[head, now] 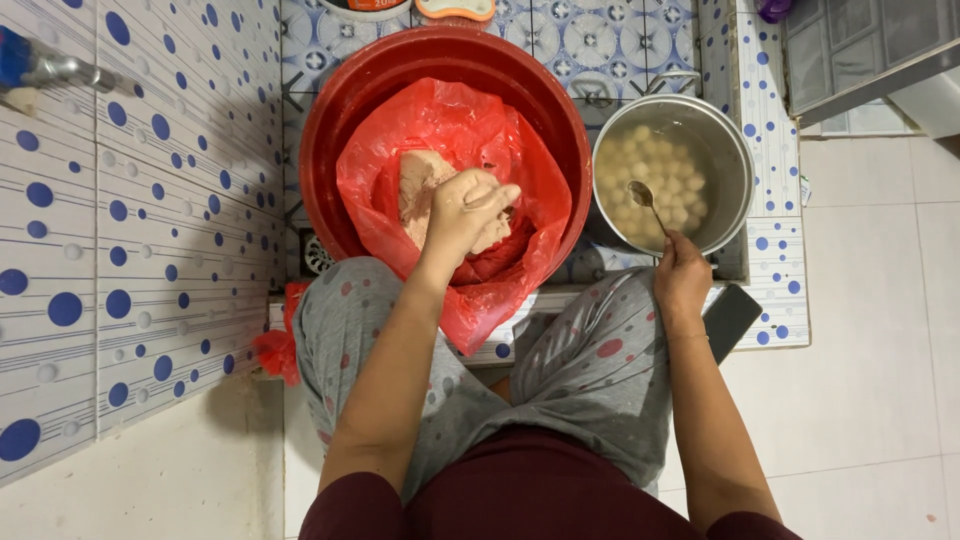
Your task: The person is manually forming meatballs from a large bowl of meat paste and dropping them into a pot of water using a spoon.
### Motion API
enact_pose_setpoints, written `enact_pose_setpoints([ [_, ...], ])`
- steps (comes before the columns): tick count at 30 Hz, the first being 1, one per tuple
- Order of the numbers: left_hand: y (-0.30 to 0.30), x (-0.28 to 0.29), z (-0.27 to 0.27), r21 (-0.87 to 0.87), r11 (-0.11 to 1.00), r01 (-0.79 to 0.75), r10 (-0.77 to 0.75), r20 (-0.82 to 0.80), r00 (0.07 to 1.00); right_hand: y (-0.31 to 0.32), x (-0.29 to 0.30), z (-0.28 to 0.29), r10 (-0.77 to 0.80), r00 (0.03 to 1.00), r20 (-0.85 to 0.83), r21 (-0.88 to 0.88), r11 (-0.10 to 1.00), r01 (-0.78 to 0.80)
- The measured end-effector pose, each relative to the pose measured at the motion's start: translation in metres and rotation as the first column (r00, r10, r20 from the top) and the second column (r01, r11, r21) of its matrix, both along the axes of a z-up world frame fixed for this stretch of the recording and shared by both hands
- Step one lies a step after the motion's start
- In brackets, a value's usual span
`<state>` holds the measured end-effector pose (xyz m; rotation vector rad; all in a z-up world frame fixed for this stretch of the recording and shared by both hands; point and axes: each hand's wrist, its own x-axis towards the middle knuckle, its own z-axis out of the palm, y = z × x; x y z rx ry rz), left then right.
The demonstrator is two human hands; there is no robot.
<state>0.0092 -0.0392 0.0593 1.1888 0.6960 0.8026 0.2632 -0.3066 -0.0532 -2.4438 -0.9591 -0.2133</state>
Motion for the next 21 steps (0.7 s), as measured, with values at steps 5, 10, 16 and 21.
enact_pose_setpoints([
  [5,0.002,0.006,-0.022,0.053,0.999,0.005,-0.002,-0.055,0.998,0.001,-0.001,0.001,-0.004,1.0,0.002,0.023,1.0,0.004],
  [10,0.008,0.008,-0.058,0.154,0.988,-0.026,0.061,-0.221,0.973,-0.006,0.001,-0.005,0.02,1.0,0.002,0.067,0.998,-0.02],
  [16,0.004,0.005,-0.027,0.044,0.999,-0.01,0.014,-0.079,0.997,0.006,-0.027,0.021,0.042,0.966,-0.256,0.284,0.958,0.033],
  [21,0.003,0.004,-0.043,-0.215,0.972,0.093,-0.069,0.113,0.991,0.039,-0.072,0.078,0.201,0.898,-0.391,0.412,0.911,-0.024],
])
